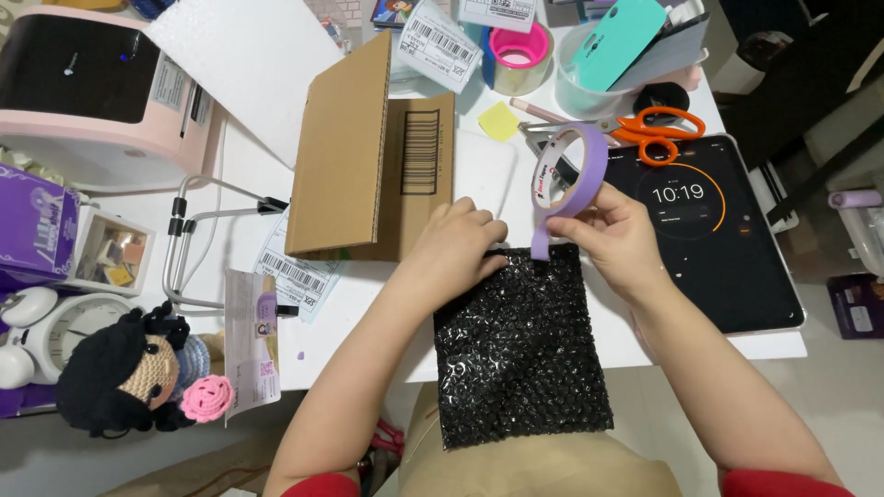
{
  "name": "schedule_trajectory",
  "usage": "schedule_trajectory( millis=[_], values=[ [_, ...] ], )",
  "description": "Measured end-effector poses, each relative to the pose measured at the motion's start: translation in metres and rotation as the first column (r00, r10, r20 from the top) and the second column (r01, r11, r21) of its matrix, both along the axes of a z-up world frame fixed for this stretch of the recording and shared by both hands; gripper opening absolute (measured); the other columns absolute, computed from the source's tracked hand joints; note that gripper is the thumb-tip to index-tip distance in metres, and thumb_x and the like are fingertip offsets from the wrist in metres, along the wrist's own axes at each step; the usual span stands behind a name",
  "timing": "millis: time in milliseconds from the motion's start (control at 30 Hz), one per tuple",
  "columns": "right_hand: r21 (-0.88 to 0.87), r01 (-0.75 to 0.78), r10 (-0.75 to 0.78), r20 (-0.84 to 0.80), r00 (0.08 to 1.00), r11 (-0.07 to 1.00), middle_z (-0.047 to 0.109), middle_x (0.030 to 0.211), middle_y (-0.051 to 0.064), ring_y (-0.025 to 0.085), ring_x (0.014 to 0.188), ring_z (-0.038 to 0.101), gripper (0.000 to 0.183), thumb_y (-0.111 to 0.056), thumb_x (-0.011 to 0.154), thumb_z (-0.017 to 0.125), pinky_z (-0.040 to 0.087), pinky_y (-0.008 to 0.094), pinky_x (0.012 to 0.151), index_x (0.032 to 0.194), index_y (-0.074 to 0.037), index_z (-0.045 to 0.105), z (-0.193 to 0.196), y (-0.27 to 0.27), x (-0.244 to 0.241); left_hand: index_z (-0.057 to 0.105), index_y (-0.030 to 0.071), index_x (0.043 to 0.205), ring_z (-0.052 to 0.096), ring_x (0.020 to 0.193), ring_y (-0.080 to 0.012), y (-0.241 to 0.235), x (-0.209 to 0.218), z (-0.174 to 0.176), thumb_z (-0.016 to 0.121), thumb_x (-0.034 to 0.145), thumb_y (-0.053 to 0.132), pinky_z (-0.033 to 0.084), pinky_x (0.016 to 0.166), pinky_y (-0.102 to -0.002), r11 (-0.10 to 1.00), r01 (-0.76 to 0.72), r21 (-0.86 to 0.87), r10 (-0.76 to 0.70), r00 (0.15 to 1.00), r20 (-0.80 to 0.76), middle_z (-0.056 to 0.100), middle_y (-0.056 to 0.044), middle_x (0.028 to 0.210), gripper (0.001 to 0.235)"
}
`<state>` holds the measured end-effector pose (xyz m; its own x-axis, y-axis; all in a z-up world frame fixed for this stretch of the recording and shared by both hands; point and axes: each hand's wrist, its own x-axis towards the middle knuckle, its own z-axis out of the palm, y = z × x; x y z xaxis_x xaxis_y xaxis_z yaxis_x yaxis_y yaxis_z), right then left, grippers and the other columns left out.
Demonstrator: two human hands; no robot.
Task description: The person folds a black bubble wrap sheet around an unseen item, seals it with purple tape, and places it into a cardboard box. They then close the box flaps and apply clear packing tape to seal the box.
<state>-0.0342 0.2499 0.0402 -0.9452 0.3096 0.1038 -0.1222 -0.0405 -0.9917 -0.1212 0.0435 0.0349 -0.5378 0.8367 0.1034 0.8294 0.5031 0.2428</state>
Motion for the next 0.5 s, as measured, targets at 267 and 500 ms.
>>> schedule_trajectory(
  millis=[267,500],
  values=[
    [0.075,0.010,-0.009,-0.019,1.000,0.997,0.065,0.091,0.004,0.010,0.079,0.070,0.021,0.003,0.084,0.083,0.066,0.028,0.079,0.101,0.002,0.072,0.000,0.004,0.001,0.075,0.015,0.097,0.056,0.099,-0.0244,0.000,-0.003,-0.002,0.076,0.086,0.044,0.042,0.090,-0.039,0.998,0.012,-0.064,-0.010,0.999,0.036,0.065,-0.005,0.098,0.031],
    [0.134,0.011,0.001,-0.095,0.996,0.991,0.060,0.093,0.003,0.008,0.088,0.065,0.023,0.001,0.083,0.085,0.061,0.027,0.084,0.101,0.001,0.072,-0.008,0.017,0.007,0.073,0.011,0.101,0.066,0.095,-0.0315,-0.001,-0.002,0.017,0.066,0.095,0.027,0.048,0.088,-0.043,0.999,0.038,0.003,-0.037,0.961,0.274,0.069,-0.011,0.095,0.018]
  ],
)
